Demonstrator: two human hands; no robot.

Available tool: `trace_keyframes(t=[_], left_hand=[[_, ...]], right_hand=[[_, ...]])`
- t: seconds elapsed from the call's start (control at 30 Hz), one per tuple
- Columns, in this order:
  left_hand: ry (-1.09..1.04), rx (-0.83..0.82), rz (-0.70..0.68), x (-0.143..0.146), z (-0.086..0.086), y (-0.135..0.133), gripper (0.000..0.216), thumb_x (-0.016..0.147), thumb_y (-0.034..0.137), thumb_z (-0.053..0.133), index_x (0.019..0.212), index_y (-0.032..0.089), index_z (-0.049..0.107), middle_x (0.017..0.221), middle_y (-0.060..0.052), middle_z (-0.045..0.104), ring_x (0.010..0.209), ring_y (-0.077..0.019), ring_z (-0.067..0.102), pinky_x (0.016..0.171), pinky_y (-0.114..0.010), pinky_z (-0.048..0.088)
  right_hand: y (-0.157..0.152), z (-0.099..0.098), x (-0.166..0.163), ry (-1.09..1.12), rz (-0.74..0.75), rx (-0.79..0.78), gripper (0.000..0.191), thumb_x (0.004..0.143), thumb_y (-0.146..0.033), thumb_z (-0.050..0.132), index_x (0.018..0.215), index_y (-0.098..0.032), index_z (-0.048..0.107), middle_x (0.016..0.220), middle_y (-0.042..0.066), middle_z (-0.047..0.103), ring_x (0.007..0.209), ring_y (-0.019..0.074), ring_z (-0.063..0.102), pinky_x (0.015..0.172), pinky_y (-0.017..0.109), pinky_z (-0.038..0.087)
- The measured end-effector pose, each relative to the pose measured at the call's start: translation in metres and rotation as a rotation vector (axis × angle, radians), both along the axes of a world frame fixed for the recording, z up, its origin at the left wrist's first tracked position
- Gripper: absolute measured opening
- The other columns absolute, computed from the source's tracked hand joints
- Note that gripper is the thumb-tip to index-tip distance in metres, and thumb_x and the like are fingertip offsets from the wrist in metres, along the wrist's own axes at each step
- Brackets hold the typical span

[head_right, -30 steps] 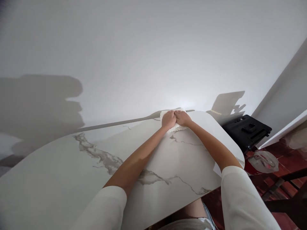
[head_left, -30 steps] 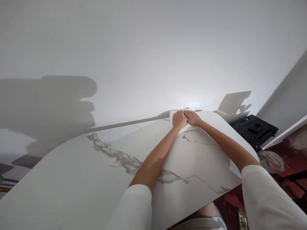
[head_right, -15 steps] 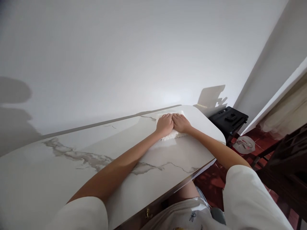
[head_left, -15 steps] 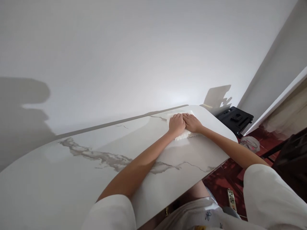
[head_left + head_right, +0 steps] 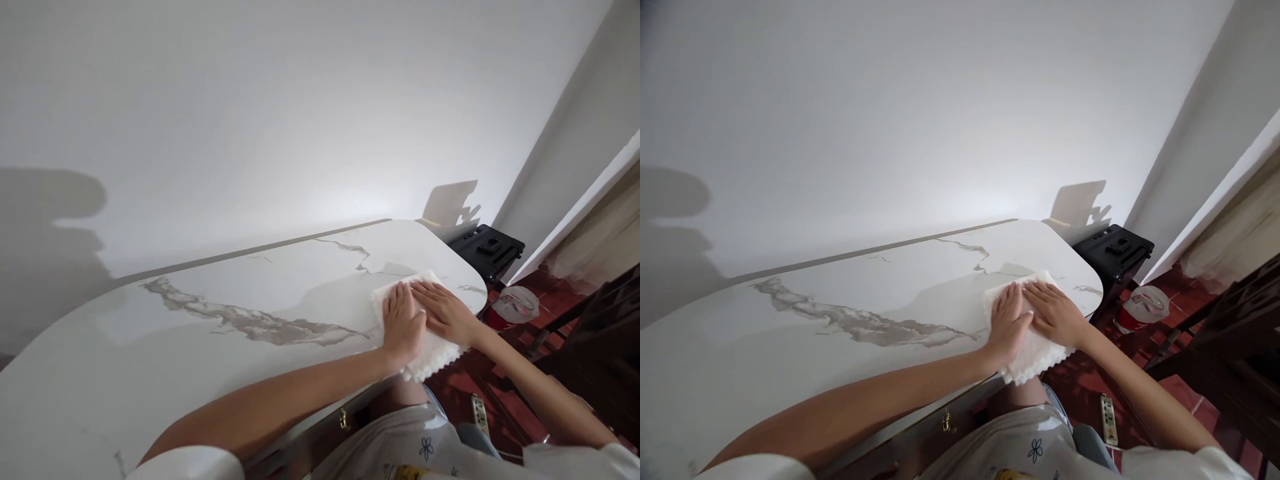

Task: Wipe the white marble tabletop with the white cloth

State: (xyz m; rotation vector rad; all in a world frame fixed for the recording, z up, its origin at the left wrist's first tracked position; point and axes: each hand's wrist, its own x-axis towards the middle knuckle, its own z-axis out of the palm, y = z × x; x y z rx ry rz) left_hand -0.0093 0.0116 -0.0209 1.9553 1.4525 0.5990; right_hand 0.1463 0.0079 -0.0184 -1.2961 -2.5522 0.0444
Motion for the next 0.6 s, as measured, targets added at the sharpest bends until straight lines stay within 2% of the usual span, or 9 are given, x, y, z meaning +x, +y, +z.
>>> trace_keyframes(t=[0.13, 0.3, 0.43, 0.6], left_hand=[[0.007, -0.046, -0.057, 0.036, 0.016, 0.007, 0.068, 0.083, 0.025, 0.033, 0.147, 0.007, 0.021, 0.156, -0.009, 0.018, 0.145, -0.0192, 0.009, 0.118, -0.034, 0.004], [0.02, 0.018, -0.039, 0.068, 0.02, 0.055, 0.058, 0.09, 0.025, 0.024, 0.145, 0.007, 0.026, 0.154, -0.01, 0.024, 0.143, -0.0173, 0.015, 0.118, -0.033, 0.007], [0.027, 0.101, 0.026, 0.072, 0.013, 0.108, 0.051, 0.093, 0.021, 0.021, 0.141, 0.011, 0.035, 0.151, -0.008, 0.032, 0.141, -0.0168, 0.022, 0.117, -0.033, 0.012], [0.122, 0.268, 0.115, 0.054, 0.006, 0.165, 0.046, 0.093, 0.018, 0.027, 0.136, 0.009, 0.041, 0.146, -0.011, 0.04, 0.137, -0.0201, 0.03, 0.114, -0.035, 0.019]], right_hand=[[0.009, -0.004, 0.039, 0.051, -0.031, 0.014, 0.054, 0.095, -0.032, 0.035, 0.148, -0.024, 0.028, 0.147, 0.008, 0.038, 0.136, 0.0246, 0.033, 0.109, 0.05, 0.031], [0.062, -0.008, 0.068, 0.077, -0.038, 0.056, 0.051, 0.096, -0.036, 0.034, 0.145, -0.022, 0.036, 0.143, 0.01, 0.044, 0.132, 0.0274, 0.04, 0.106, 0.05, 0.034], [0.118, -0.01, 0.065, 0.041, -0.052, 0.077, 0.05, 0.097, -0.037, 0.03, 0.142, -0.018, 0.04, 0.143, 0.012, 0.045, 0.132, 0.0282, 0.04, 0.106, 0.05, 0.034], [0.193, -0.01, 0.042, 0.026, 0.023, 0.072, 0.049, 0.094, -0.033, 0.032, 0.141, -0.018, 0.042, 0.142, 0.01, 0.046, 0.131, 0.0266, 0.041, 0.106, 0.049, 0.033]])
